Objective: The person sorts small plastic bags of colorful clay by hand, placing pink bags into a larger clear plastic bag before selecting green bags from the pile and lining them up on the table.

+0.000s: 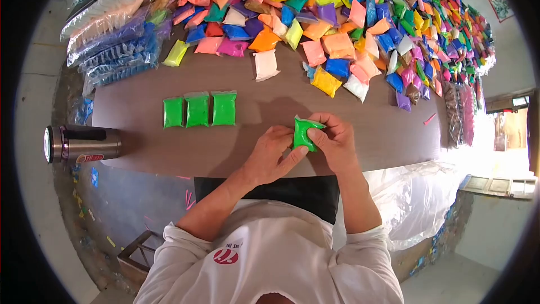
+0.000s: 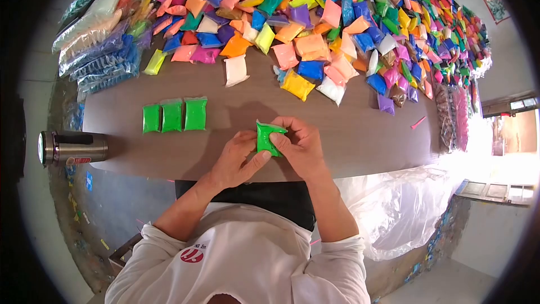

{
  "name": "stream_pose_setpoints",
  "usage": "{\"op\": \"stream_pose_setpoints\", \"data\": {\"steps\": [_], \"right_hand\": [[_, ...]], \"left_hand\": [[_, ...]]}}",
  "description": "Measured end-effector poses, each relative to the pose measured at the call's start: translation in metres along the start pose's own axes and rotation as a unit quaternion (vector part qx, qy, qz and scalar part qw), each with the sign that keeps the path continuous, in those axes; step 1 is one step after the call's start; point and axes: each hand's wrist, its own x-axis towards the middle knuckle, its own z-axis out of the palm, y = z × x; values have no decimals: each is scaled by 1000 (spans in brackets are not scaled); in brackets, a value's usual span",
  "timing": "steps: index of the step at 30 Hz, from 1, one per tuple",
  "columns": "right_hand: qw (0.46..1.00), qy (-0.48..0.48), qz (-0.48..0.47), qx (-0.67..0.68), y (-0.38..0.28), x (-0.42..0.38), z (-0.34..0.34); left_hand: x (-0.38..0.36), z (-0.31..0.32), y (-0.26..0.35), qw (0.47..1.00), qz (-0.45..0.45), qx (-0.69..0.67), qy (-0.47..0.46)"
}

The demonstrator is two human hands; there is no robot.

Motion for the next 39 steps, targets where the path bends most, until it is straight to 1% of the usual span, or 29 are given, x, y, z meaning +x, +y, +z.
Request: {"op": "stream_pose_setpoints", "data": {"steps": [1, 4, 7, 10, 13, 16, 19, 22, 25, 28, 31, 34, 37, 39], "right_hand": [[1000, 3, -10, -3, 2, -1, 1], [999, 35, 14, -6, -5, -4, 6], [999, 17, 40, 18, -6, -6, 4], [996, -12, 83, -29, 2, -11, -11], [995, -20, 92, -31, -1, -11, -14], [991, -55, 115, -45, -10, -9, -12], [996, -49, 76, -22, -5, -10, -6], [994, -38, 75, -75, 2, -11, -8], [990, -71, 100, 73, -10, -7, -5], [992, -54, 115, -15, -11, -2, -11], [990, -11, 122, -71, -7, 12, -18], [992, 26, 95, -73, -18, 33, -5], [988, -9, 97, -117, -17, 59, 11], [983, -51, 98, -148, -19, 69, 31]], "left_hand": [[0, -1, 0, 1000, 3, 10, -7], [-1, 5, -4, 999, 20, 3, 31], [-2, 2, -6, 1000, -17, -7, 2], [-2, 5, -7, 1000, -1, 24, 7], [0, 5, -3, 999, 21, 37, 13], [-2, 2, -8, 1000, -9, 4, -9], [-2, 5, -8, 999, 16, 35, 1], [-3, 7, -10, 999, 25, 35, 10], [-2, 3, -9, 1000, -5, 9, -6], [-1, 6, -11, 1000, 20, 17, 6], [-1, 5, -6, 999, -18, 26, 14], [-1, 8, -8, 998, 47, 24, 15], [-3, 11, -10, 995, 65, 77, 15], [-4, 14, -12, 996, 65, 62, 24]]}}
